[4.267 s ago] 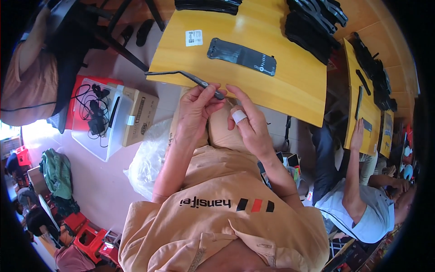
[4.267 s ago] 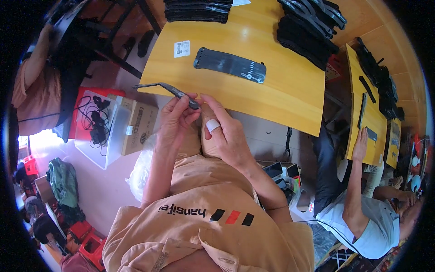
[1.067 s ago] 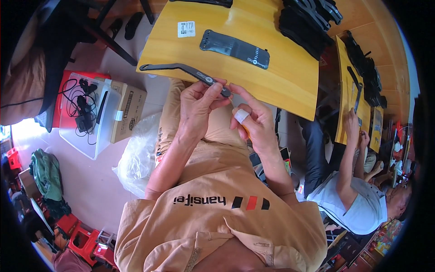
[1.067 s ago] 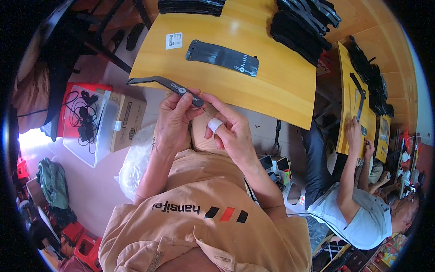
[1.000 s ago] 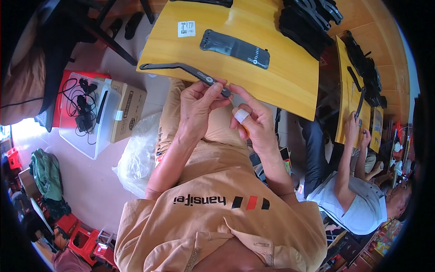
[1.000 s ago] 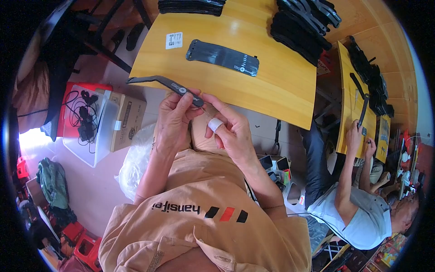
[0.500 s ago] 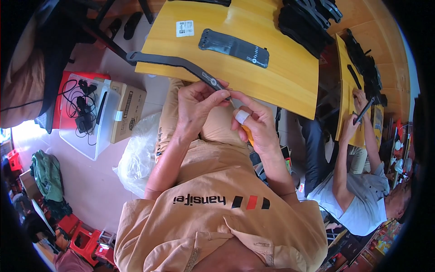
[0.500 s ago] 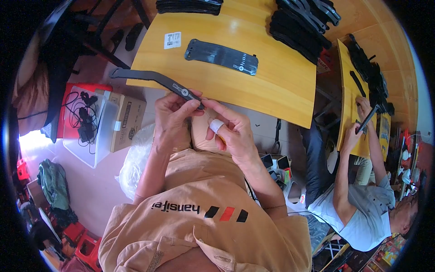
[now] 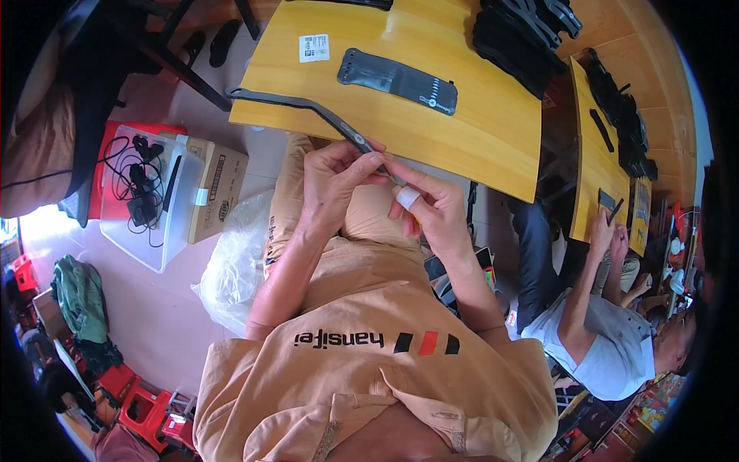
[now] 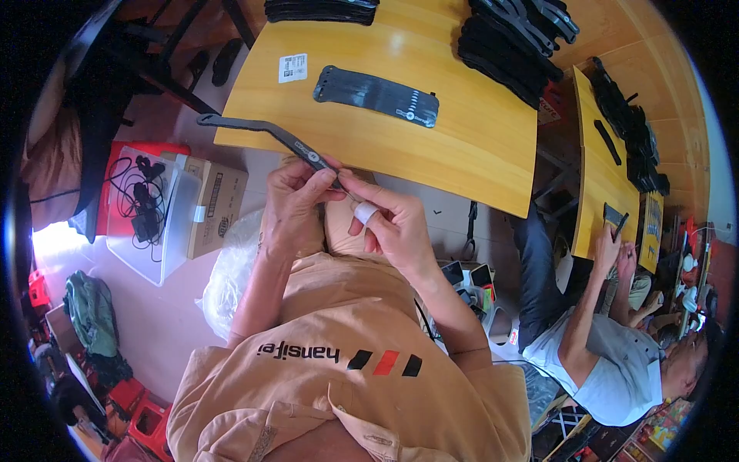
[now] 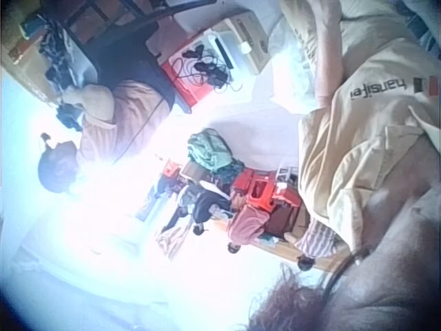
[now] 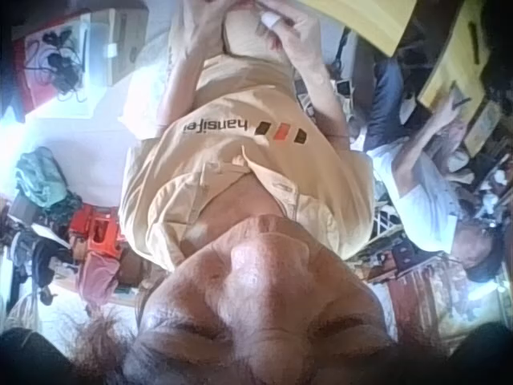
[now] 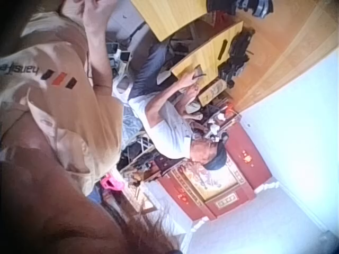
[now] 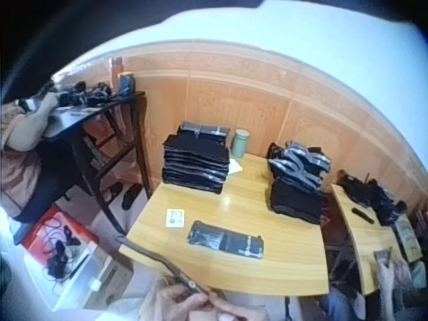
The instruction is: Assembling plastic clips and fasteners onto black straps at a manufacturing workbench.
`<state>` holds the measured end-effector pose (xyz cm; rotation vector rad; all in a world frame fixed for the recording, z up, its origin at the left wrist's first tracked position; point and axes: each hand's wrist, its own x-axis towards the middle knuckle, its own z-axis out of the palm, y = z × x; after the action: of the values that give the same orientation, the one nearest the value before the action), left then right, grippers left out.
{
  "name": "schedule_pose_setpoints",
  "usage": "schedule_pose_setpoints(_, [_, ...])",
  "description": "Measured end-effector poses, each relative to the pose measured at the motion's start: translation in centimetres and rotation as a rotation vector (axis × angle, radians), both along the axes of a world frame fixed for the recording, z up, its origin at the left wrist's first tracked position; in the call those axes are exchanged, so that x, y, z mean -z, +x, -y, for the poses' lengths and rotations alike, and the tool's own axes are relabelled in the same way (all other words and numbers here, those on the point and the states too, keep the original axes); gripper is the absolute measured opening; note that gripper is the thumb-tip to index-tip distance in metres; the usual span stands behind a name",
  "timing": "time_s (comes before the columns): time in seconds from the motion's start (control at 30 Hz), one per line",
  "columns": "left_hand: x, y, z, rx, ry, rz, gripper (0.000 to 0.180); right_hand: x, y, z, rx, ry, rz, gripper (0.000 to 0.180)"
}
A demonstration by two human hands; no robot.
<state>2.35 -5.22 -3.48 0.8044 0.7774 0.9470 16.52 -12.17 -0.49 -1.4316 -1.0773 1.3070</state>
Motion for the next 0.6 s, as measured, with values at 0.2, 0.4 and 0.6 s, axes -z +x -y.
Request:
schedule_pose_setpoints(0.2, [0.40, -0.07, 0.12, -0.014, -0.009, 0.012, 0.018, 0.43, 0.69, -0.27, -0.011, -0.279, -0.605, 0.037])
schedule_pose_setpoints(0.4, [0.06, 0.24, -0.07, -0.031, -0.007, -0.074, 0.017, 0.18, 0.19, -0.03, -0.026, -0.177, -0.276, 0.037])
schedule_pose_setpoints(0.6, [0.18, 0.24, -0.15, -0.010, -0.034, -0.108, 0.016, 0.60, 0.24, 0.10, -0.034, -0.138, -0.178, 0.037])
